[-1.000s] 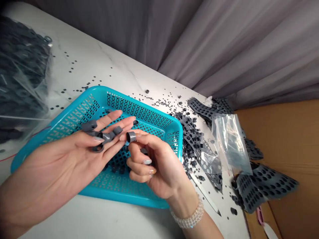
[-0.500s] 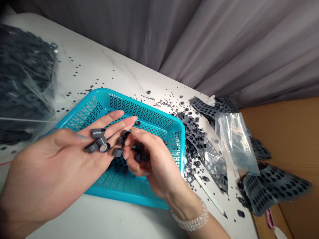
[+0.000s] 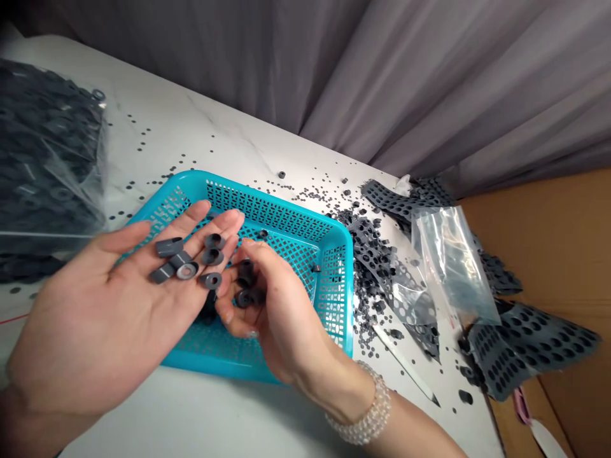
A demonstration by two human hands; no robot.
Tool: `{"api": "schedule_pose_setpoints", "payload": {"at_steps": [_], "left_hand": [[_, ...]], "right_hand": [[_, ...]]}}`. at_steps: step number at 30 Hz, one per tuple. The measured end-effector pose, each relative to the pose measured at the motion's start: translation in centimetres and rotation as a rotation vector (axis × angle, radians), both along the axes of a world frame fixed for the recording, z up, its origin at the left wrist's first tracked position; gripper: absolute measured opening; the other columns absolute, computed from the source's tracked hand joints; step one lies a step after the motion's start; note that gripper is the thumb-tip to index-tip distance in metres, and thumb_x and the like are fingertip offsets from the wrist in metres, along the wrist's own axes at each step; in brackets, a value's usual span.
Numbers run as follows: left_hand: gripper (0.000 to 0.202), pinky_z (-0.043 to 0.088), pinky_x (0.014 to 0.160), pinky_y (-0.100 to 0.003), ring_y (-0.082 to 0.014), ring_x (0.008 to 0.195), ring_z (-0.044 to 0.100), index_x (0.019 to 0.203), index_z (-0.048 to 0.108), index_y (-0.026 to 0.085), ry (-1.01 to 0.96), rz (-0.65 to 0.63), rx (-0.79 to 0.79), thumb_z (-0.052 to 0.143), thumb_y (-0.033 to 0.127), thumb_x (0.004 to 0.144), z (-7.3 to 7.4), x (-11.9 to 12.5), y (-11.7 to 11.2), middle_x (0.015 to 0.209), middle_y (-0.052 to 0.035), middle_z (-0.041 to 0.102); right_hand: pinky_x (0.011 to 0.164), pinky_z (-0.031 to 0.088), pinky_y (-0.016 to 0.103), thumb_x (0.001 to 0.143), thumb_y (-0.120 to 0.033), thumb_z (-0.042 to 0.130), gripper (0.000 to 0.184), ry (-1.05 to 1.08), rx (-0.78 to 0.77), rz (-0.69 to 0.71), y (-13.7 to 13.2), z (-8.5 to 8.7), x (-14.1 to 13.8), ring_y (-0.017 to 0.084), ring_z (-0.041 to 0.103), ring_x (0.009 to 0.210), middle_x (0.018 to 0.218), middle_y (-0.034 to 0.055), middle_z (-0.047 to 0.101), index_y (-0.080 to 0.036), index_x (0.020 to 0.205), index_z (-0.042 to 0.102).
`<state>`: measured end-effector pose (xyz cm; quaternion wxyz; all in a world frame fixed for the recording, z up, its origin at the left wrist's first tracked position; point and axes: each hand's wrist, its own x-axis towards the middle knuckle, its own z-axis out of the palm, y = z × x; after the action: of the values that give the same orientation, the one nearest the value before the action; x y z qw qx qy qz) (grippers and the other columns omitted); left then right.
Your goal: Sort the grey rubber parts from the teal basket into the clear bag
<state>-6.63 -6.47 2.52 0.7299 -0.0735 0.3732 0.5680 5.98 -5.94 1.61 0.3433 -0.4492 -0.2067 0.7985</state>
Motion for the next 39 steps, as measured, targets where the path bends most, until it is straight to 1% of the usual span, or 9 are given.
{"api": "schedule_pose_setpoints", "payload": {"at_steps": [6,10,14,18,23,26,29,32,39], "left_hand": [[0.040,0.044,0.105,-0.031,-0.0174,0.113,0.063,0.127,0.058,0.024,-0.017,0.020,0.047,0.038,0.033,0.094,0.3,-0.2,-0.2,0.118,-0.0035,0.070],[0.041,0.040,0.107,-0.031,-0.0164,0.118,0.060,0.129,0.056,0.025,-0.022,0.021,0.111,0.036,0.034,0.094,0.1,-0.4,-0.4,0.121,-0.0018,0.068],[0.045,0.042,0.106,-0.031,-0.0165,0.122,0.057,0.131,0.053,0.025,0.004,0.011,0.193,0.029,0.035,0.095,-0.3,-0.5,-0.7,0.121,-0.0011,0.068],[0.045,0.040,0.108,-0.031,-0.0174,0.129,0.049,0.130,0.054,0.023,0.064,0.015,0.299,0.032,0.037,0.093,-0.7,-0.4,-0.9,0.125,-0.0012,0.066],[0.042,0.041,0.108,-0.032,-0.0184,0.127,0.051,0.123,0.060,0.020,0.088,0.006,0.284,0.034,0.035,0.093,-0.7,0.1,-1.0,0.121,-0.0024,0.068],[0.043,0.044,0.106,-0.032,-0.0186,0.124,0.055,0.120,0.063,0.020,0.075,-0.012,0.252,0.034,0.036,0.093,-0.7,0.1,-0.9,0.118,-0.0031,0.069],[0.043,0.045,0.104,-0.027,-0.0159,0.125,0.053,0.119,0.064,0.021,0.097,-0.029,0.292,0.034,0.036,0.093,-0.9,-0.1,-0.7,0.122,-0.0013,0.068],[0.043,0.042,0.106,-0.024,-0.0138,0.130,0.048,0.119,0.064,0.023,0.133,-0.048,0.360,0.033,0.036,0.093,-1.1,-0.2,-0.6,0.128,0.0013,0.064],[0.044,0.039,0.109,-0.026,-0.0145,0.135,0.041,0.129,0.056,0.024,0.148,-0.076,0.387,0.035,0.034,0.092,-1.2,-0.4,-0.7,0.133,0.0016,0.061]], "right_hand": [[0.042,0.029,0.018,0.086,-0.030,0.051,0.019,0.069,-0.047,-0.148,-0.4,0.1,-0.8,0.007,0.046,0.053,0.066,-0.0010,0.051,-0.017,0.072,0.057],[0.046,0.032,0.019,0.086,-0.025,0.051,0.019,0.107,-0.009,-0.226,-0.8,-0.1,-1.6,0.009,0.046,0.059,0.071,0.0004,0.050,-0.015,0.072,0.059],[0.052,0.035,0.022,0.085,-0.025,0.052,0.018,0.156,0.037,-0.304,-0.7,-0.1,-2.6,0.011,0.045,0.063,0.073,0.0001,0.051,-0.018,0.070,0.058],[0.058,0.038,0.025,0.085,-0.029,0.053,0.018,0.178,0.074,-0.330,-0.4,0.0,-3.5,0.013,0.047,0.069,0.079,0.0009,0.056,-0.020,0.071,0.058],[0.075,0.043,0.028,0.080,-0.033,0.066,0.012,0.192,0.093,-0.359,-0.5,-0.6,-4.4,0.014,0.052,0.082,0.085,-0.0003,0.059,-0.022,0.079,0.060],[0.079,0.045,0.028,0.076,-0.029,0.071,0.014,0.195,0.112,-0.357,-0.5,-0.9,-4.5,0.014,0.054,0.083,0.081,-0.0017,0.059,-0.022,0.079,0.060],[0.073,0.045,0.026,0.081,-0.028,0.063,0.008,0.197,0.083,-0.430,-0.3,-1.0,-4.3,0.014,0.054,0.081,0.081,0.0000,0.059,-0.020,0.078,0.061],[0.059,0.041,0.023,0.084,-0.027,0.055,0.013,0.229,0.013,-0.489,0.0,-1.0,-4.1,0.012,0.049,0.069,0.076,0.0004,0.055,-0.019,0.077,0.062],[0.046,0.034,0.019,0.083,-0.032,0.057,0.021,0.183,0.015,-0.501,0.5,-0.6,-2.9,0.007,0.042,0.054,0.067,-0.0018,0.050,-0.017,0.067,0.057]]}}
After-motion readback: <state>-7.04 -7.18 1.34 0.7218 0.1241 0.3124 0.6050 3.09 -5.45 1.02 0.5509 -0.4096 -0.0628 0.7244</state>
